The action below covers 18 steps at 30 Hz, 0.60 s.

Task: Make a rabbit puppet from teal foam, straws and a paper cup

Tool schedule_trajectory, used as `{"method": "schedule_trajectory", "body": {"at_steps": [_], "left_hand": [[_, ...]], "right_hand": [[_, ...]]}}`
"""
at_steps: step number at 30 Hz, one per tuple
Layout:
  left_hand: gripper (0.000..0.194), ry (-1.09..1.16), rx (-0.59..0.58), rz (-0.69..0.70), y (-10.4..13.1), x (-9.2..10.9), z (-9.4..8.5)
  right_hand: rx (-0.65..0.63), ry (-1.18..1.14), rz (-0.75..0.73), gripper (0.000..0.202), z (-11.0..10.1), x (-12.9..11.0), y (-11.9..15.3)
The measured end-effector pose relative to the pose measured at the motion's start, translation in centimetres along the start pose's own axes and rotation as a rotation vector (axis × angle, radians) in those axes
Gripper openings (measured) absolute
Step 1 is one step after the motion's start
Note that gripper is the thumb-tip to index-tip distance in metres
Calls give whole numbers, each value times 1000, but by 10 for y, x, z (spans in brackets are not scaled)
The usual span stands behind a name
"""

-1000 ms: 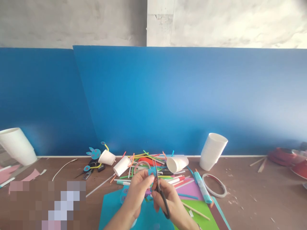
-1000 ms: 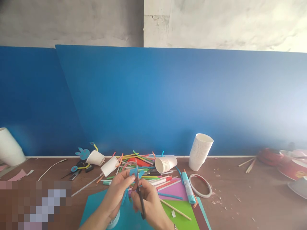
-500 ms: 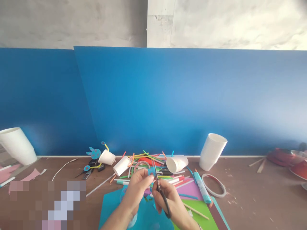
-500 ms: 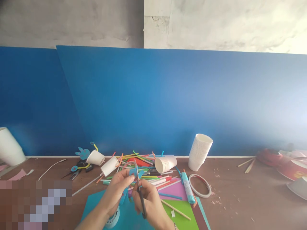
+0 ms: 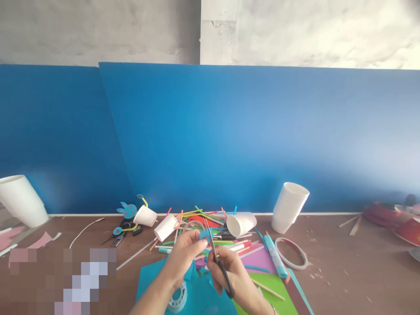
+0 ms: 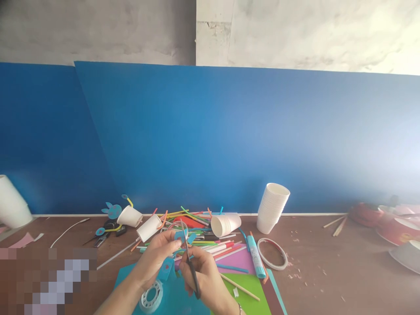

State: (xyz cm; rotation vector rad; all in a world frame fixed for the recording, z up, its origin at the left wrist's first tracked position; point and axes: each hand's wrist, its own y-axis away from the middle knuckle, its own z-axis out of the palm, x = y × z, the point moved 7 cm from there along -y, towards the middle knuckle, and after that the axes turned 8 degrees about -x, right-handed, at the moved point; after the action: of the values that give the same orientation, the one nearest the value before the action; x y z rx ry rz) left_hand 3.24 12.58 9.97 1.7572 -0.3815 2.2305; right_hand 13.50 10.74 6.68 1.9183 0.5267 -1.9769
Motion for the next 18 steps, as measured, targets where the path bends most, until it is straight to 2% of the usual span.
{"method": "schedule_trajectory", "body": {"at_steps": [3,9,18], "left_hand": [[25,15,54,-14,0,-5,0],[26,121,140,-20,6,-9,10],[28,92,82,-11,3,-8,7]], "right_hand": [[26,-19,-17,35,0,0,-1],[49,-67,-49,38,1,5,-2],[-4,-83,-57,34,2,7,-2]]}}
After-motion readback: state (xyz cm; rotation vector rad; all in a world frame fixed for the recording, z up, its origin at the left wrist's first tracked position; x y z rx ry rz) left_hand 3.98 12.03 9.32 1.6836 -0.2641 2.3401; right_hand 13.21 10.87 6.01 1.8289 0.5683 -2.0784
